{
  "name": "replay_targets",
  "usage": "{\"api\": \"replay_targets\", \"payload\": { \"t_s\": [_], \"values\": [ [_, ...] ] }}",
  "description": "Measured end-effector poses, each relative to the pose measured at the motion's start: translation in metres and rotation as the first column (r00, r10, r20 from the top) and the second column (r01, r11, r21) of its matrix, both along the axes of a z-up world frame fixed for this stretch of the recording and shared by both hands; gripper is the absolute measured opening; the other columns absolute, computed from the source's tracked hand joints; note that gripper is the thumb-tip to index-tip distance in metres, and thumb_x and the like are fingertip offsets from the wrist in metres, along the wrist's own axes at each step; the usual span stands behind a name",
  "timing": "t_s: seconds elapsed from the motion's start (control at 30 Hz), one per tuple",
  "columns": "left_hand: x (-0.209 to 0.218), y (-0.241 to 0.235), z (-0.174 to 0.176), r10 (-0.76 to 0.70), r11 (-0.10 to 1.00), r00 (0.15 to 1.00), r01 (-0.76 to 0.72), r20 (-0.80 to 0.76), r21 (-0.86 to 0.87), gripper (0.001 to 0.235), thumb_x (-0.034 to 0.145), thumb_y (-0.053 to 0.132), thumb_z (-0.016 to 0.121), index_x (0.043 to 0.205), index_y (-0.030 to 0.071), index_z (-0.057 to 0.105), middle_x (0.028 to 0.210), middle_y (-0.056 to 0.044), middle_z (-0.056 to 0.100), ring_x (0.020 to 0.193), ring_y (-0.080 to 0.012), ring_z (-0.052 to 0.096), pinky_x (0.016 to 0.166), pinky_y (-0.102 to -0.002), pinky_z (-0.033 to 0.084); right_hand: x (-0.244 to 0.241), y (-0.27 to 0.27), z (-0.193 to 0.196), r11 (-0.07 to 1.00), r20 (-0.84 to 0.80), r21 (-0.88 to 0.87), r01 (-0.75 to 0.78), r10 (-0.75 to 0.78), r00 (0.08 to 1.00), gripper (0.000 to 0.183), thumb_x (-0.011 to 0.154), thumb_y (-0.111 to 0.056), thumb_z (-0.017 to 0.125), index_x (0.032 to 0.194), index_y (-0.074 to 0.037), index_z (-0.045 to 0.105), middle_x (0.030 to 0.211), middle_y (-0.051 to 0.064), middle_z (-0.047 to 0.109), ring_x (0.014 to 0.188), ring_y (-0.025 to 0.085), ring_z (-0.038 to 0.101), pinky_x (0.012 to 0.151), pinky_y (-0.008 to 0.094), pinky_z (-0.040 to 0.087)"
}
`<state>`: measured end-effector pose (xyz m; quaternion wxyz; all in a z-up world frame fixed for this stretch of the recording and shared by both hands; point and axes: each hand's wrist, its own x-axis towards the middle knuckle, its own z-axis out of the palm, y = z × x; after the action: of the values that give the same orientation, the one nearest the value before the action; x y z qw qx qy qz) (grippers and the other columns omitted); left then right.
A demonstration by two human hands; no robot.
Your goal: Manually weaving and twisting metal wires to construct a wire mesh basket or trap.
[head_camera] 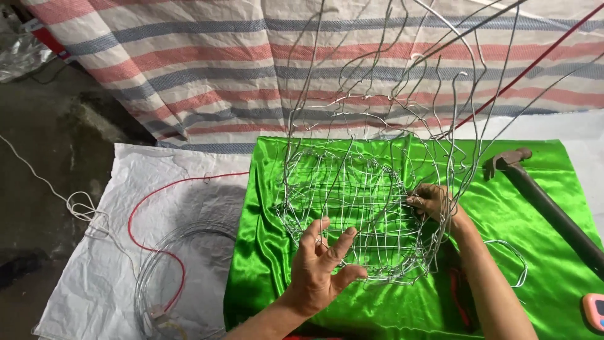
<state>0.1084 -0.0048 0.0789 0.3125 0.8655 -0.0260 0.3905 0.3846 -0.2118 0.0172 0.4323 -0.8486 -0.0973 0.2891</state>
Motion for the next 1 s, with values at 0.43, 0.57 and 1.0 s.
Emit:
{"api": "replay_targets", "payload": {
  "t_s": [0.43, 0.57, 1.0],
  "values": [
    [-0.005, 0.001, 0.005, -0.061, 0.997, 0.998, 0.06, -0.014, -0.057, 0.059, 0.1, 0.056, 0.062, 0.154, 0.037, 0.045, 0.144, -0.024, 0.04, 0.077, -0.0109, 0.047, 0.054, -0.021, 0.052, 0.027, 0.008, 0.066, 0.934, -0.164, 0.345, 0.093, -0.038, 0.986, 0.062, 0.083, -0.01, 0.067, 0.144, -0.002, 0.057, 0.137, 0.027, 0.065, 0.121, 0.038, 0.064, 0.098, 0.052, 0.052],
    [-0.009, 0.001, 0.007, -0.06, 0.997, 0.998, 0.059, -0.026, -0.049, 0.06, 0.098, 0.057, 0.063, 0.153, 0.036, 0.047, 0.146, -0.024, 0.04, 0.072, -0.0082, 0.045, 0.049, -0.018, 0.048, 0.039, 0.024, 0.052, 0.981, -0.092, 0.184, 0.063, -0.047, 0.995, 0.073, 0.08, -0.02, 0.071, 0.146, 0.003, 0.051, 0.136, 0.034, 0.062, 0.123, 0.045, 0.063, 0.096, 0.056, 0.055],
    [-0.018, 0.0, 0.008, -0.101, 0.994, 0.992, 0.097, -0.076, -0.045, 0.065, 0.094, 0.053, 0.072, 0.151, 0.035, 0.048, 0.138, -0.016, 0.04, 0.072, -0.0085, 0.043, 0.05, -0.018, 0.045, 0.052, 0.008, -0.004, 0.929, -0.25, 0.317, 0.191, -0.113, 0.962, 0.041, 0.098, -0.025, 0.063, 0.128, 0.002, 0.067, 0.103, 0.028, 0.073, 0.093, 0.039, 0.072, 0.082, 0.045, 0.057]
  ]
}}
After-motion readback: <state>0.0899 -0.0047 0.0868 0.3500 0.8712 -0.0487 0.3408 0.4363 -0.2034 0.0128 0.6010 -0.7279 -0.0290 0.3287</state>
